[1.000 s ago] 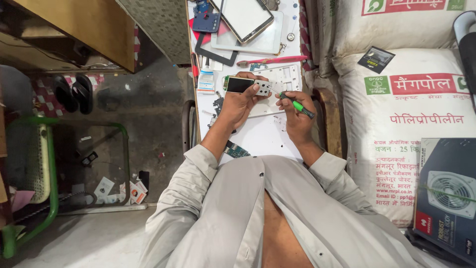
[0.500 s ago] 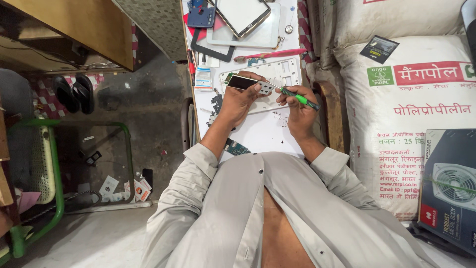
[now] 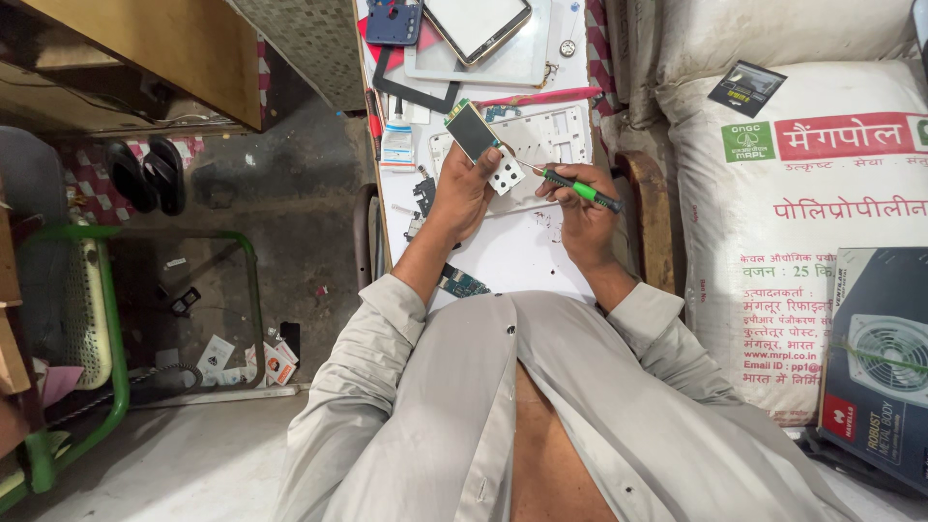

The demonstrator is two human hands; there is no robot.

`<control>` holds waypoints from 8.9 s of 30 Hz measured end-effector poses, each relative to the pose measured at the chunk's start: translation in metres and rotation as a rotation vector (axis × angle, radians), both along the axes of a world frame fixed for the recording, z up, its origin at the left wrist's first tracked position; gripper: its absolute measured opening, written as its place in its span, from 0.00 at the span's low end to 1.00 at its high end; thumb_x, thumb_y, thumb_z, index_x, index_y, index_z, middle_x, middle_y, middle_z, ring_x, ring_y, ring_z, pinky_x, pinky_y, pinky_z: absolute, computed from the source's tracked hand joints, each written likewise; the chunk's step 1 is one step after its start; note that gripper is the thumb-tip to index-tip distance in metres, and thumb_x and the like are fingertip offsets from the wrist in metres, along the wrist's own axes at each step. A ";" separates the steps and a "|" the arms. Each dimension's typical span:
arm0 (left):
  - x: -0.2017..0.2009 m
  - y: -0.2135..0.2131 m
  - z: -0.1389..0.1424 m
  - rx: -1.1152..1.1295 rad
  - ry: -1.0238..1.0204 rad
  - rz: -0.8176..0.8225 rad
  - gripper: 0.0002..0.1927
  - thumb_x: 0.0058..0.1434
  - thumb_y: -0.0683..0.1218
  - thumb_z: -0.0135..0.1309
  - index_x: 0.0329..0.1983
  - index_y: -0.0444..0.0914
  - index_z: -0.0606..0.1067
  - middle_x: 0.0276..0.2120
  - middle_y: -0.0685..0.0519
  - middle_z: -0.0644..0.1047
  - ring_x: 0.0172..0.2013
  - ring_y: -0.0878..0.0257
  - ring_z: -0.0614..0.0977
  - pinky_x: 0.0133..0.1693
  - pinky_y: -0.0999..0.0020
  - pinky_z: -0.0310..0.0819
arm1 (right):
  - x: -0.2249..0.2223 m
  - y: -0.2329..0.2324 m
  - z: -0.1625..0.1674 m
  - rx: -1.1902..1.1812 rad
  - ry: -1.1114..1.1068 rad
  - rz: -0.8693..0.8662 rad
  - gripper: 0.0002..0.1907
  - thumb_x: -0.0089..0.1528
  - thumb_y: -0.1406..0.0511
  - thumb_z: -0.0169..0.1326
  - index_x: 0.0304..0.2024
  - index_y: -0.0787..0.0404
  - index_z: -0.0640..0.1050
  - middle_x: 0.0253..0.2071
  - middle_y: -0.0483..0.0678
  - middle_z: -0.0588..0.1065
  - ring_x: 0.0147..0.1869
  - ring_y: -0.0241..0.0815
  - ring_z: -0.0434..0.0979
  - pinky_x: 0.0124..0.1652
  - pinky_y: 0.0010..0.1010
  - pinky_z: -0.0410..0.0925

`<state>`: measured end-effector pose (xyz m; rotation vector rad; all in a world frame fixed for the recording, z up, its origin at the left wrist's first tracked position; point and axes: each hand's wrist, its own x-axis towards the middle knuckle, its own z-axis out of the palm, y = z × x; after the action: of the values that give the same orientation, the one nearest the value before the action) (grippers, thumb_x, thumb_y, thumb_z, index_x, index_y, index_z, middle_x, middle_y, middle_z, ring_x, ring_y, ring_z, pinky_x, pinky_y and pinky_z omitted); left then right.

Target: The person sits at a small white table and repairs a disassembled button-style mobile phone, holding the phone body and screen in one hand while using a screwdriver to unscrew and work on the internal components. They repeatedly reposition the phone, manipulate small parts on the table, and continue screwdriver work on the device throughout the episode.

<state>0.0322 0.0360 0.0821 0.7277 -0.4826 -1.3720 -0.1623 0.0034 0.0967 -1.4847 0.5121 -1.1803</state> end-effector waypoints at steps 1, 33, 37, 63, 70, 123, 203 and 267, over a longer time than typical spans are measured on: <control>0.000 0.001 0.001 0.002 -0.010 -0.003 0.28 0.66 0.52 0.60 0.62 0.35 0.65 0.52 0.50 0.77 0.53 0.60 0.80 0.53 0.62 0.80 | 0.000 0.001 0.000 0.002 0.001 0.014 0.23 0.71 0.53 0.55 0.55 0.64 0.69 0.54 0.56 0.77 0.50 0.39 0.79 0.51 0.28 0.73; 0.007 0.000 0.003 -0.035 -0.032 0.000 0.22 0.68 0.54 0.60 0.54 0.36 0.68 0.43 0.54 0.76 0.45 0.66 0.78 0.47 0.69 0.75 | 0.008 -0.002 -0.005 -0.017 0.003 0.006 0.21 0.71 0.54 0.55 0.54 0.63 0.71 0.53 0.56 0.77 0.50 0.39 0.80 0.49 0.28 0.74; 0.009 0.001 0.011 -0.044 -0.028 -0.004 0.23 0.66 0.56 0.58 0.57 0.41 0.66 0.41 0.54 0.76 0.42 0.68 0.76 0.44 0.71 0.73 | 0.008 -0.002 -0.005 0.007 0.019 -0.002 0.17 0.72 0.56 0.55 0.53 0.64 0.72 0.52 0.56 0.78 0.49 0.39 0.81 0.48 0.27 0.73; 0.006 0.003 0.029 -0.061 -0.016 0.004 0.22 0.67 0.56 0.57 0.50 0.37 0.64 0.38 0.50 0.76 0.42 0.60 0.80 0.47 0.64 0.78 | 0.008 -0.002 0.001 0.033 0.075 -0.053 0.11 0.74 0.62 0.52 0.47 0.65 0.73 0.46 0.55 0.78 0.45 0.38 0.82 0.44 0.28 0.76; 0.007 0.002 0.029 -0.035 -0.038 0.020 0.20 0.68 0.55 0.57 0.50 0.38 0.64 0.38 0.50 0.76 0.40 0.61 0.78 0.45 0.64 0.78 | 0.009 -0.004 0.003 0.061 0.078 -0.012 0.10 0.73 0.64 0.53 0.47 0.66 0.73 0.46 0.55 0.79 0.44 0.38 0.82 0.43 0.26 0.75; 0.021 0.013 0.032 -0.010 0.075 0.035 0.18 0.66 0.50 0.57 0.55 0.44 0.65 0.39 0.54 0.76 0.41 0.64 0.79 0.42 0.65 0.78 | 0.033 0.032 0.073 -0.493 0.416 -0.006 0.12 0.64 0.70 0.60 0.50 0.62 0.80 0.46 0.55 0.79 0.47 0.44 0.82 0.43 0.31 0.74; 0.021 0.018 0.040 -0.027 -0.050 0.045 0.21 0.63 0.45 0.62 0.51 0.38 0.63 0.39 0.51 0.76 0.39 0.62 0.79 0.42 0.66 0.77 | 0.040 0.043 0.071 -0.610 0.368 -0.100 0.13 0.68 0.71 0.51 0.55 0.67 0.74 0.49 0.57 0.78 0.45 0.46 0.83 0.45 0.34 0.75; 0.016 0.029 0.047 -0.128 -0.413 -0.127 0.14 0.70 0.42 0.54 0.58 0.36 0.73 0.51 0.52 0.80 0.52 0.66 0.80 0.55 0.68 0.76 | 0.041 0.030 0.046 -0.313 0.314 -0.286 0.14 0.68 0.75 0.59 0.53 0.68 0.70 0.44 0.50 0.76 0.49 0.37 0.77 0.52 0.28 0.71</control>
<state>0.0478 0.0652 0.1295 0.8902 -0.9473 -1.2950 -0.1210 0.0338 0.1429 -1.9302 0.8010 -1.2968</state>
